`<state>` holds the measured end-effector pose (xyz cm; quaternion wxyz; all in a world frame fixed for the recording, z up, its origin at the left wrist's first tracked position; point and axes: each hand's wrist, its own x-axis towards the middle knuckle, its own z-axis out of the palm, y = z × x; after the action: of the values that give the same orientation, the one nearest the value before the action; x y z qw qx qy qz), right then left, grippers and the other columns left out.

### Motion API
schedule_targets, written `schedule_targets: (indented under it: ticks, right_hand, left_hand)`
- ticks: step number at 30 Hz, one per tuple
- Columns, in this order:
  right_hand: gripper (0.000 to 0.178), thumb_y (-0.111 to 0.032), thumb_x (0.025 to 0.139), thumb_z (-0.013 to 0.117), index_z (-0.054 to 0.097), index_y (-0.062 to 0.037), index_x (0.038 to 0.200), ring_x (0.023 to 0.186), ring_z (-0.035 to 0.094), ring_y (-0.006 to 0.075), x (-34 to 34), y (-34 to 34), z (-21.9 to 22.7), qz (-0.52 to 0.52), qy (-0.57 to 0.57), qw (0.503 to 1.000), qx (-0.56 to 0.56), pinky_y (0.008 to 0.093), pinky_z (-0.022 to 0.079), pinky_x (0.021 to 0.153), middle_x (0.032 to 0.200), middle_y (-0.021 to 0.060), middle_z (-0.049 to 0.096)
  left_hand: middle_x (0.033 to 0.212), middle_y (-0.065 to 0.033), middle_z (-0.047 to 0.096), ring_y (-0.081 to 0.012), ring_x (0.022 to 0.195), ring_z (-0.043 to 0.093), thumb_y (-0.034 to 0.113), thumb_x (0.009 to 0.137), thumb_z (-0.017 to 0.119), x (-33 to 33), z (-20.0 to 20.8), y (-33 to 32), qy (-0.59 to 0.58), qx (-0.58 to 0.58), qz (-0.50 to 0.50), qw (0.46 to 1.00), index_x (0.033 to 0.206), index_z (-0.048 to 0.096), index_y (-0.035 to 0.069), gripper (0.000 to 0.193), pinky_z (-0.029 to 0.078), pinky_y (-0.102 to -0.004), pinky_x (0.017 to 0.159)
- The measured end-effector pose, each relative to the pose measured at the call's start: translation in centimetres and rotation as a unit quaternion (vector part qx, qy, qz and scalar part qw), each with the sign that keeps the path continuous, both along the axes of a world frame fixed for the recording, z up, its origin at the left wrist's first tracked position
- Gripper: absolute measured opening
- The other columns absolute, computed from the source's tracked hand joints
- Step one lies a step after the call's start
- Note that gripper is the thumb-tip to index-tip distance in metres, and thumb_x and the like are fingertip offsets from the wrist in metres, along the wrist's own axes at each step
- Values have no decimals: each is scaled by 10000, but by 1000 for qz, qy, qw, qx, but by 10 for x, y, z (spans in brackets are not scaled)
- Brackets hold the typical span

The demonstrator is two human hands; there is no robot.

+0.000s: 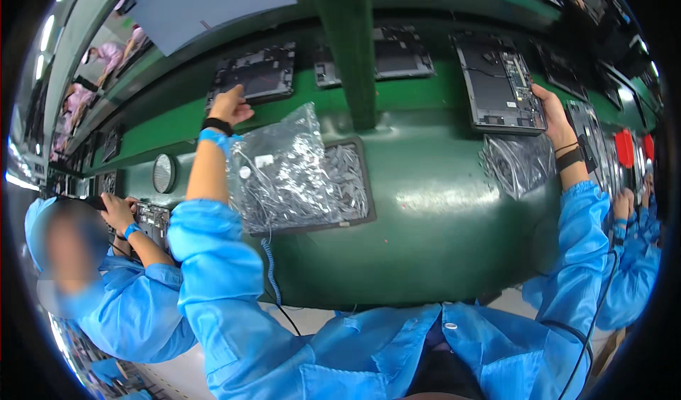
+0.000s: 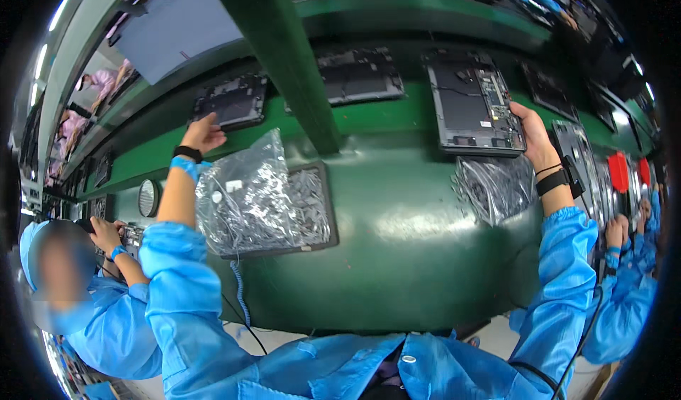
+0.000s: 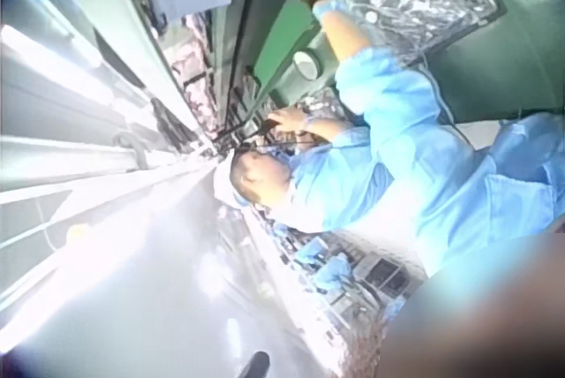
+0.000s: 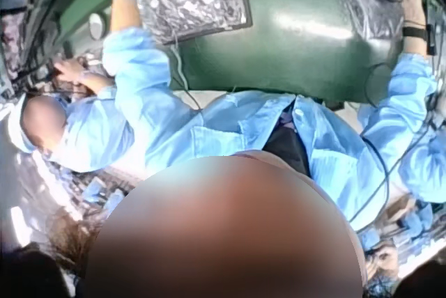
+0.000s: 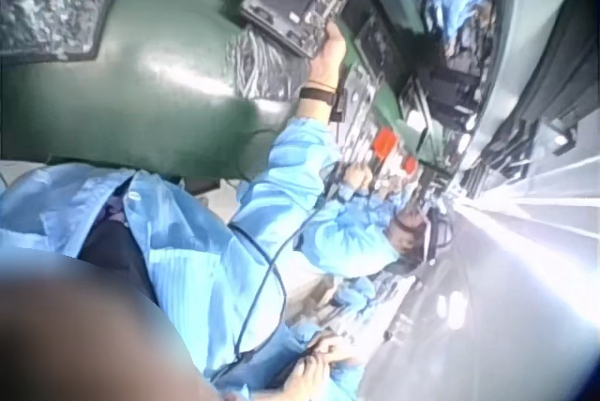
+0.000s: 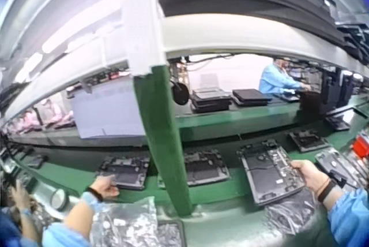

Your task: The person installs internal components and routes internal wiring and ribbon cables inside a laptop chassis by hand.

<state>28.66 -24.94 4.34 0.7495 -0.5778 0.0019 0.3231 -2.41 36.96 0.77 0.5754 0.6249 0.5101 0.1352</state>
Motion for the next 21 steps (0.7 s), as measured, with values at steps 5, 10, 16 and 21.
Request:
schedule_targets:
  ticks: [5,10,16,21]
  right_hand:
    - [336,-195,986,412,593,35,1150,893,694,275,62,20,-28,4,55,998,11,411,563,884,1052,180,696]
    - [263,-222,943,504,636,-21,1049,821,660,224,127,34,-67,7,-101,982,-160,380,529,825,972,107,697]
    - [252,-195,893,542,664,-15,1020,879,665,329,124,72,-60,-143,-480,731,-464,428,523,805,997,172,695]
    - [414,-328,886,555,654,4,1112,943,673,344,42,207,-39,13,-535,770,-347,411,530,824,1014,198,694]
  left_hand:
    - [1031,-217,679,-312,685,707,555,909,546,46,-17,-8,272,190,-19,943,1216,470,-182,802,588,-329,591]
    - [926,-172,652,-293,736,658,280,846,729,33,-48,33,48,27,152,987,1102,517,-89,496,587,-379,584]
    - [834,-121,588,-231,645,580,91,813,771,41,-51,59,-59,-93,248,962,929,574,34,235,551,-353,548]
    - [832,-94,564,-232,719,578,254,813,735,-14,-59,131,-57,-201,187,960,940,559,70,284,560,-400,663]
